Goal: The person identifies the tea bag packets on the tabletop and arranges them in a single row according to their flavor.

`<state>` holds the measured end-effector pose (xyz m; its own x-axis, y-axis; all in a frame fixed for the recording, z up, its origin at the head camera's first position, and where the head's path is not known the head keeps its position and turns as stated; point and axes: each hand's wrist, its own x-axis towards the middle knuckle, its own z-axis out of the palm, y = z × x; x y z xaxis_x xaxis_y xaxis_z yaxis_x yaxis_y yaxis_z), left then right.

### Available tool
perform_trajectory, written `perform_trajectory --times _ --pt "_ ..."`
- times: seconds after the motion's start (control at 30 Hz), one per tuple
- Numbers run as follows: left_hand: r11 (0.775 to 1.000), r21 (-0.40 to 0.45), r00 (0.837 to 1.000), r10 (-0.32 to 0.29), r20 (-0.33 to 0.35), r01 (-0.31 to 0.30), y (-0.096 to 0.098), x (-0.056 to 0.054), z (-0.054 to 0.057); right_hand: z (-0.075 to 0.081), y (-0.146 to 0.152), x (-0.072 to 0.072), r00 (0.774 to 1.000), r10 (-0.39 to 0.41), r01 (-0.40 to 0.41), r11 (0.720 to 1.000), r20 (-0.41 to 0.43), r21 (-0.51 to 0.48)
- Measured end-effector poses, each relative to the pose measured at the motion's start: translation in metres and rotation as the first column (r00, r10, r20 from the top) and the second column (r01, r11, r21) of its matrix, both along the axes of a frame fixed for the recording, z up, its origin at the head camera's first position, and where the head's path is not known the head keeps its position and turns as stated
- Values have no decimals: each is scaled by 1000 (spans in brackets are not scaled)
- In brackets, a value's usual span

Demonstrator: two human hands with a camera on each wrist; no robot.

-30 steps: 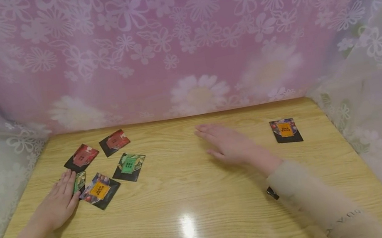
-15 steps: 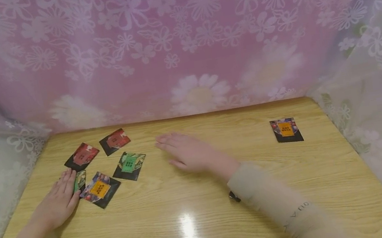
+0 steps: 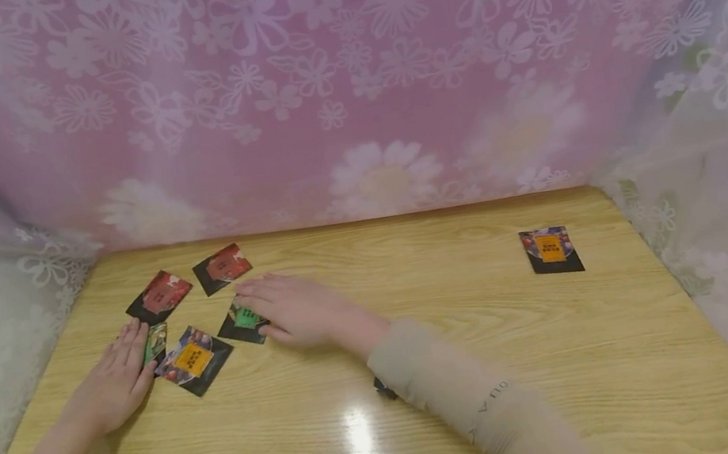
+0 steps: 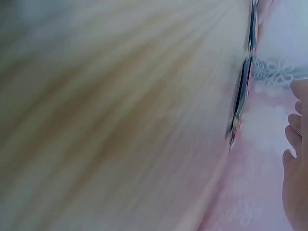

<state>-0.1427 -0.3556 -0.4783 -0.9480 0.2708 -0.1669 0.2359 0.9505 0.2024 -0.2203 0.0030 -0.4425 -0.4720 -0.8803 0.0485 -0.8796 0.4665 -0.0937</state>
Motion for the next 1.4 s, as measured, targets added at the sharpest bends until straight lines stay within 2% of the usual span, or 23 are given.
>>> perform_trajectory --times 0.27,0.57,0.67,0.93,1.27,1.4 --pt "1000 -21 1000 -17 -14 17 -1 1 -2 0 -45 8 999 41 -42 997 19 58" --pt "999 -30 998 -18 -58 16 2 4 -3 -12 -82 17 996 86 -79 986 -39 148" --pt "999 -36 998 -16 -64 14 3 4 -4 -15 -88 20 994 86 -74 982 -60 176" --pt "1000 -30 998 -9 -70 7 0 4 -6 -22 -98 27 996 75 -59 962 -51 266" --pt "1000 -15 995 0 -95 -2 1 4 -6 -13 -99 33 986 132 -92 941 -102 327" --pt "999 -36 996 -6 -84 3 0 3 -5 -11 -100 38 986 152 -121 936 -68 331"
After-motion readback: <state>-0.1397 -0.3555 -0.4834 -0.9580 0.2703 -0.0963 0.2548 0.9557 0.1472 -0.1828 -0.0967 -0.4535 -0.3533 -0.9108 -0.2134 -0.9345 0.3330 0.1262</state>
